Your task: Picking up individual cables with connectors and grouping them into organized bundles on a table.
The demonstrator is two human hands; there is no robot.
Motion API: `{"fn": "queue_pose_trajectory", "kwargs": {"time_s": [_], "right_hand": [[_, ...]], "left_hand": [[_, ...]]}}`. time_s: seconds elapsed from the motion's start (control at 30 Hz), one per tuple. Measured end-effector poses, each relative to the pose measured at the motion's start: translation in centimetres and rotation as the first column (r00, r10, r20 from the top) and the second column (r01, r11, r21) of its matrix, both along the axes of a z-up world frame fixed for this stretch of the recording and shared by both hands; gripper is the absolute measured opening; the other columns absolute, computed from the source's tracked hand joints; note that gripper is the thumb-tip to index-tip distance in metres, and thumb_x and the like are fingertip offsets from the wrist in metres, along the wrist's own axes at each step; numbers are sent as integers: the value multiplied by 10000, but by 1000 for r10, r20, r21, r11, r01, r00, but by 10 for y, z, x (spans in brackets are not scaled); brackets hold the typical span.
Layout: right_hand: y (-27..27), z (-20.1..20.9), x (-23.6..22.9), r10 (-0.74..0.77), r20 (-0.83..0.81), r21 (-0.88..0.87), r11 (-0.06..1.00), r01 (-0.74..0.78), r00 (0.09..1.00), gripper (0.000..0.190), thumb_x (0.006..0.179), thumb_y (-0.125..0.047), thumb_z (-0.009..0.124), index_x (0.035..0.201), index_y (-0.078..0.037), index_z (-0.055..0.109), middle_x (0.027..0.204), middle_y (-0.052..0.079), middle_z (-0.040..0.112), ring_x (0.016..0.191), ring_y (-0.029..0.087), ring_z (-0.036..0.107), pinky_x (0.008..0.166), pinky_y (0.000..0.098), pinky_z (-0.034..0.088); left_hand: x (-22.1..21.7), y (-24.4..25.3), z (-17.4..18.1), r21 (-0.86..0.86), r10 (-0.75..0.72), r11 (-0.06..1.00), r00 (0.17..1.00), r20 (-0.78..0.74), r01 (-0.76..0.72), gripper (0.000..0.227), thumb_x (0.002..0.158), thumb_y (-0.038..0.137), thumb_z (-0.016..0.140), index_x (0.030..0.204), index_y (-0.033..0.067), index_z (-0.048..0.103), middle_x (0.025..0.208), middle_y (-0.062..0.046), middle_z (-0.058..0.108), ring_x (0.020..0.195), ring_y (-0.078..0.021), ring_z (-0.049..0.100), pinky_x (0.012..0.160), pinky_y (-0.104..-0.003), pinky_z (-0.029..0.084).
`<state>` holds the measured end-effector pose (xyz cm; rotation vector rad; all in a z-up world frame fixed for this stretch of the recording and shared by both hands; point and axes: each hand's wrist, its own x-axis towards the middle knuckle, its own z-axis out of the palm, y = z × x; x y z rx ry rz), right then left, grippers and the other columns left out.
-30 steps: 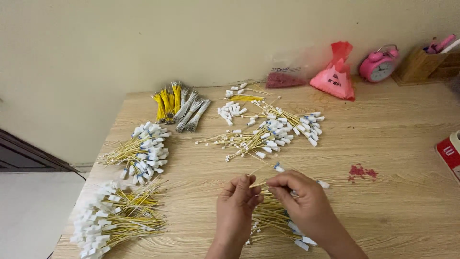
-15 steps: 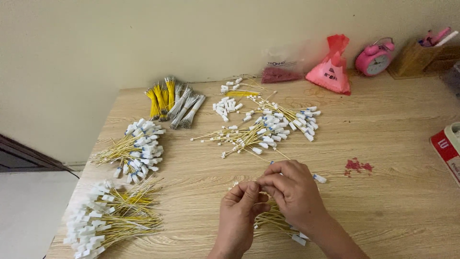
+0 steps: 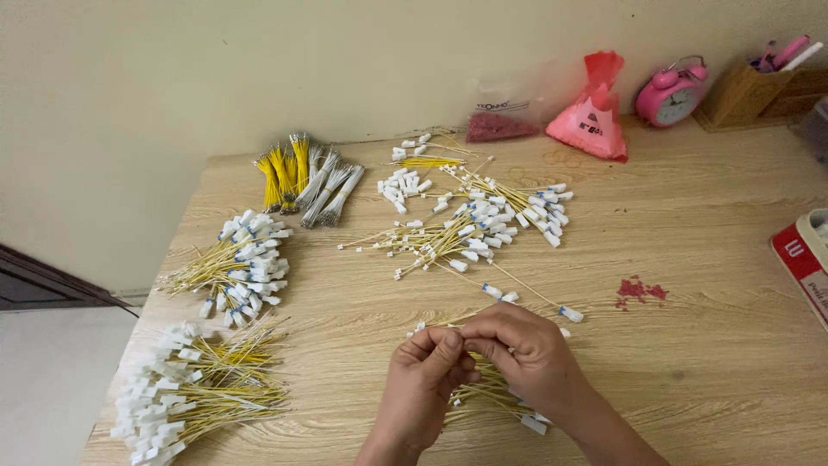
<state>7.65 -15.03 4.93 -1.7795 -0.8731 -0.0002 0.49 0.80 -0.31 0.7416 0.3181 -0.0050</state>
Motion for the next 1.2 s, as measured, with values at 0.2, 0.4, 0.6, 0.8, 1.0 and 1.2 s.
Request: {"fn": "queue_pose_trajectory", "kwargs": {"time_s": [0.2, 0.4, 0.6, 0.8, 1.0, 1.2], "right_hand": [[-5, 11, -4, 69, -99, -18, 997, -71, 993, 159, 887, -39, 722, 1040, -54, 759, 924, 48, 755, 818, 176, 735, 699, 304, 585], [9, 2, -33, -14, -126, -43, 999, 9, 992, 151, 872, -72, 745, 1019, -78, 779, 846, 44, 729, 751, 148, 725, 646, 305, 586], [16, -15, -14, -65, -105, -172, 984, 46, 992, 144, 897, -158, 746, 1036, -131, 774, 923, 54, 725, 809, 178, 718, 676, 316, 597], [-35, -43, 74, -397, 49, -736, 606, 302, 917, 203, 960, -331, 667, 1041, -174, 769, 1035, 34, 733, 996, 237, 684, 893, 405, 536], [-56, -65, 80, -375, 336, -678, 540, 499, 864, 187, 844, -300, 729, 897, -131, 788, 975, 59, 733, 961, 287, 669, 859, 427, 535], [-53, -23, 60, -454, 185, -650, 608, 455, 871, 159, 874, -274, 697, 891, -126, 751, 935, 42, 711, 898, 258, 683, 778, 431, 539]], "left_hand": [[-7, 18, -4, 209, -41, 977, 999, 5, 39, 154, 974, 135, 681, 949, -16, 702, 814, -81, 701, 720, -163, 666, 701, -324, 588], [-29, 36, -51, 344, -53, 938, 999, -7, 52, 135, 917, 93, 693, 932, -40, 714, 814, -99, 738, 755, -175, 711, 733, -335, 621], [-22, 43, -39, 593, 1, 803, 994, -105, 62, 136, 916, 92, 722, 961, -30, 763, 767, -59, 724, 701, -130, 649, 655, -296, 563], [-11, 38, -8, 834, 106, 543, 977, -188, 101, 215, 876, 120, 756, 1079, 51, 749, 737, -30, 700, 643, -89, 617, 580, -255, 539], [0, 37, 1, 895, 126, 440, 982, -138, 69, 305, 890, 132, 742, 1186, 63, 722, 829, -55, 690, 644, -116, 610, 555, -273, 546], [16, 28, 21, 915, 97, 398, 995, 35, -71, 371, 920, 140, 705, 1282, 67, 670, 1012, -40, 748, 797, -91, 668, 666, -249, 578]]}}
